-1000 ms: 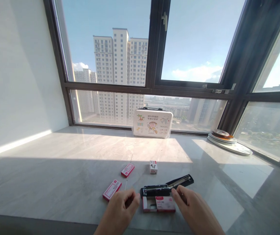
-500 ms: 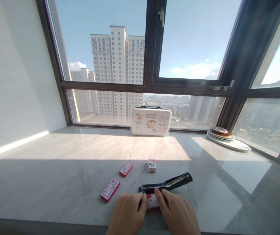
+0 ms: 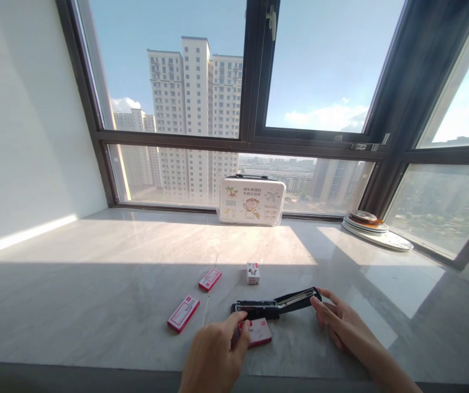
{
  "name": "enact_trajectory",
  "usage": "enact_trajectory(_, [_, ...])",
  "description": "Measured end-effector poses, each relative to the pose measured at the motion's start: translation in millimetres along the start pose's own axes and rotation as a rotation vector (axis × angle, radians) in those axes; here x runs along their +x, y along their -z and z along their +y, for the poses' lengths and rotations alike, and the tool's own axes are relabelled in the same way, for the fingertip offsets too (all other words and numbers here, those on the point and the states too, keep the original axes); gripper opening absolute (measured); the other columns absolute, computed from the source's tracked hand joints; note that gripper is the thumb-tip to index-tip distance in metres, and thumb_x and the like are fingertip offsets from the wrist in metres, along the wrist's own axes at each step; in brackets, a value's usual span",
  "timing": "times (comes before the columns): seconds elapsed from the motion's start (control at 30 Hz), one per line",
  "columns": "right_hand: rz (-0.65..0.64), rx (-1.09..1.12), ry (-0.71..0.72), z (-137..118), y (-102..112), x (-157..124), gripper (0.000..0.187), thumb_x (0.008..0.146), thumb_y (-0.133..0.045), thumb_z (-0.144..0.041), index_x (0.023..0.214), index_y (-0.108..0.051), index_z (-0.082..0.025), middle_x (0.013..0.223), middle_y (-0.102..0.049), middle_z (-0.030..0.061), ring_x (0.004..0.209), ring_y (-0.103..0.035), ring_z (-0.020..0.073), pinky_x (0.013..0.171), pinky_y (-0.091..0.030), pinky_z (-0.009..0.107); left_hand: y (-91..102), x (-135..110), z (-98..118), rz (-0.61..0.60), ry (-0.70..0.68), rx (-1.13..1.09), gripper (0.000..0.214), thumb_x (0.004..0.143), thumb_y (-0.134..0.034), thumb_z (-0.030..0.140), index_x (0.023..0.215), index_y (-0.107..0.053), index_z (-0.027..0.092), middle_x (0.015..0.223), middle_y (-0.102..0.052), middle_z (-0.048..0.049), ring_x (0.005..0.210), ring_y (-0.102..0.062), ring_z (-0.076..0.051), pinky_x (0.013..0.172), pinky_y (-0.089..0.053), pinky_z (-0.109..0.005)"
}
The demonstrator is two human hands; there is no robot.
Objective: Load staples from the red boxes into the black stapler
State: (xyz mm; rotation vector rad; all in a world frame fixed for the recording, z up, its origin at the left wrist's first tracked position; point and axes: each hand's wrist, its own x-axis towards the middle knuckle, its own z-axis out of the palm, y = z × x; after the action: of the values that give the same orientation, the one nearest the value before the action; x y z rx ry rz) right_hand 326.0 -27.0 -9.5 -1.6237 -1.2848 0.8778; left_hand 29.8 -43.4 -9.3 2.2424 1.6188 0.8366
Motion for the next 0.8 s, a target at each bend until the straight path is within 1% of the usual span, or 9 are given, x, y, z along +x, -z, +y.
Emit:
enact_trajectory(0.07, [-0.039, 0.044, 0.064, -8.1, -7.8, 4.4, 0.079, 0.077, -0.057, -0.078, 0.132, -0.055, -0.021, 0.069, -0.061, -0.0029, 0.037, -0.035, 0.0068, 0.04, -0.023, 0.024, -1.5, 1.0, 0.8, 0.005, 0.007, 0.033, 0.03, 0.102, -0.044, 0.036, 0.116, -0.069, 0.029, 0.084, -0.077, -0.0039, 0.073, -0.072, -0.025, 0.062, -0.036, -0.031])
enact_trajectory(0.17, [-0.1, 0.052, 0.125, -26.3, -20.7, 10.7, 0.072, 0.075, -0.061, -0.079, 0.114, -0.068, -0.019, 0.066, -0.059, -0.0008, 0.043, -0.042, 0.0096, 0.042, -0.03, 0.024, -1.4, 2.3, 2.5, 0.003, 0.017, 0.087, 0.026, 0.104, -0.042, 0.034, 0.104, -0.068, 0.03, 0.078, -0.075, -0.0018, 0.071, -0.071, -0.024, 0.058, -0.028, -0.031])
enact_trajectory(0.27, [-0.167, 0.102, 0.274, -46.3, -35.7, 18.5, 0.061, 0.076, -0.068, -0.073, 0.099, -0.072, -0.016, 0.071, -0.062, 0.0027, 0.059, -0.054, 0.0153, 0.053, -0.042, 0.027, 0.7, 3.5, 5.5, 0.002, 0.027, 0.137, 0.027, 0.105, -0.042, 0.033, 0.093, -0.065, 0.029, 0.074, -0.073, -0.0013, 0.069, -0.071, -0.024, 0.056, -0.023, -0.031])
enact_trajectory(0.3, [-0.191, 0.105, 0.33, -52.4, -41.8, 21.0, 0.057, 0.076, -0.07, -0.07, 0.096, -0.071, -0.016, 0.073, -0.063, 0.0028, 0.064, -0.056, 0.0162, 0.057, -0.044, 0.027, 1.5, 3.9, 6.7, -0.003, 0.032, 0.146, 0.027, 0.105, -0.042, 0.033, 0.092, -0.065, 0.028, 0.074, -0.073, -0.0014, 0.069, -0.071, -0.023, 0.056, -0.022, -0.031])
enact_trajectory(0.37, [-0.233, 0.037, 0.414, -63.1, -55.4, 24.4, 0.051, 0.079, -0.071, -0.065, 0.09, -0.071, -0.015, 0.071, -0.061, 0.0006, 0.065, -0.054, 0.015, 0.058, -0.042, 0.026, 2.3, 4.6, 8.7, -0.017, 0.043, 0.161, 0.026, 0.104, -0.043, 0.033, 0.092, -0.065, 0.028, 0.074, -0.074, -0.0019, 0.07, -0.071, -0.023, 0.056, -0.022, -0.031])
enact_trajectory(0.47, [-0.233, -0.226, 0.527, -75.2, -76.1, 24.2, 0.041, 0.081, -0.072, -0.059, 0.085, -0.071, -0.018, 0.062, -0.054, -0.0041, 0.06, -0.047, 0.0123, 0.055, -0.032, 0.025, 0.9, 5.6, 9.8, -0.025, 0.051, 0.192, 0.026, 0.104, -0.043, 0.034, 0.094, -0.067, 0.028, 0.076, -0.075, -0.0034, 0.071, -0.071, -0.024, 0.055, -0.024, -0.031])
enact_trajectory(0.57, [-0.233, -0.42, 0.626, -82.6, -89.9, 18.9, 0.032, 0.079, -0.077, -0.052, 0.084, -0.072, -0.021, 0.069, -0.061, -0.0035, 0.065, -0.052, 0.0135, 0.059, -0.032, 0.025, -0.8, 6.1, 8.7, -0.022, 0.053, 0.204, 0.026, 0.103, -0.043, 0.035, 0.099, -0.068, 0.028, 0.08, -0.076, -0.0055, 0.073, -0.072, -0.026, 0.056, -0.027, -0.032])
enact_trajectory(0.73, [-0.263, -0.508, 0.626, -85.6, -92.6, 10.5, 0.02, 0.082, -0.076, -0.042, 0.084, -0.072, -0.023, 0.084, -0.068, -0.0014, 0.075, -0.06, 0.0156, 0.063, -0.034, 0.024, 3.5, 5.5, 10.4, -0.058, 0.061, 0.167, 0.029, 0.102, -0.04, 0.033, 0.1, -0.068, 0.028, 0.083, -0.076, -0.0056, 0.076, -0.072, -0.027, 0.059, -0.031, -0.033])
enact_trajectory(0.8, [-0.272, -0.522, 0.617, -85.1, -91.4, 9.3, 0.018, 0.082, -0.075, -0.04, 0.084, -0.072, -0.023, 0.087, -0.069, -0.0012, 0.077, -0.061, 0.016, 0.064, -0.034, 0.024, 4.3, 5.2, 15.5, -0.052, 0.041, 0.138, 0.026, 0.1, -0.044, 0.035, 0.098, -0.069, 0.027, 0.083, -0.076, -0.0046, 0.076, -0.07, -0.027, 0.064, -0.035, -0.035])
